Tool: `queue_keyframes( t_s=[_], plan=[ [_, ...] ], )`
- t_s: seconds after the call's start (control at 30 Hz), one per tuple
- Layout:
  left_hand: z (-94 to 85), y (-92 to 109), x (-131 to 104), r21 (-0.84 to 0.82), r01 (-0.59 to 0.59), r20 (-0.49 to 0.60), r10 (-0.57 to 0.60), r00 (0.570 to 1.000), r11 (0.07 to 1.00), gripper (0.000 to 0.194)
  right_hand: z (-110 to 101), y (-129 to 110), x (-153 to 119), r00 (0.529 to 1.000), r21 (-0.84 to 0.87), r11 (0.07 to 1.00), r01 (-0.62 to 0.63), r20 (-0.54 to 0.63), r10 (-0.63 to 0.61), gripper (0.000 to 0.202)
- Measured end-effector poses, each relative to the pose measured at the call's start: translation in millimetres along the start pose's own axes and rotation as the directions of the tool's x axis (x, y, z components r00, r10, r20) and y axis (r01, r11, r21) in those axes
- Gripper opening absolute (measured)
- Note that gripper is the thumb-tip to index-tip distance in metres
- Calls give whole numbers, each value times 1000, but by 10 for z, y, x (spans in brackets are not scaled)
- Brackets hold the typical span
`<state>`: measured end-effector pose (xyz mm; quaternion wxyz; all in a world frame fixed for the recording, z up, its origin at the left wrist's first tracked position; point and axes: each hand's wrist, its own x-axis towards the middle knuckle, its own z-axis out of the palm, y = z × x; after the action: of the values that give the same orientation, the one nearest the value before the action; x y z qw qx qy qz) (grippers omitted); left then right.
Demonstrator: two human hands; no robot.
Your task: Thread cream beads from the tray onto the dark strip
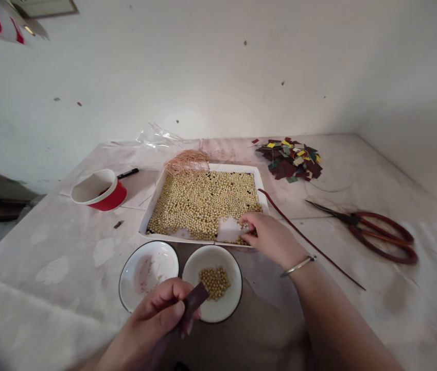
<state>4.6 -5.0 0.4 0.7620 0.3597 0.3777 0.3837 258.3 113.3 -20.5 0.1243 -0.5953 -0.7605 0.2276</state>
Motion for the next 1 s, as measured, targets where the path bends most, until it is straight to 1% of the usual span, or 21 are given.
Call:
queue_keyframes(
  t_s=[0.07, 0.23, 0.4, 0.53, 0.63, 0.8, 1.0],
  plan=[
    [-4, 0, -1, 6, 1, 11, -2, 1000, 1000, 22, 9, 13, 2, 1000, -1, 1000, -4, 0, 4, 26],
    [-15, -12, 6, -12, 3, 16, -2, 1000, 1000, 22, 27, 34, 11, 1000, -1, 1000, -11, 3, 11, 20],
    [-15, -16, 9, 2, 4, 8, -4, 1000, 1000, 21, 6, 10, 6, 1000, -5, 1000, 5, 19, -5, 3],
    [-11, -13, 5, 8, 1, -5, -1, 1000, 1000, 20, -7, -9, 3, 1000, -20, 1000, 19, 22, -19, 8],
    [-15, -10, 4, 3, 2, 13, -2, 1000, 1000, 21, -9, -15, 4, 999, -28, 999, 24, 22, -23, 11],
    [-14, -11, 4, 13, -4, 9, 4, 1000, 1000, 21, -16, -24, 2, 999, -31, 999, 23, 24, -22, 6],
    [-1, -13, -1, 11, -1, 5, 1, 1000, 1000, 22, -21, -31, 6, 999, -45, 998, 45, 32, -44, 11]
  ],
)
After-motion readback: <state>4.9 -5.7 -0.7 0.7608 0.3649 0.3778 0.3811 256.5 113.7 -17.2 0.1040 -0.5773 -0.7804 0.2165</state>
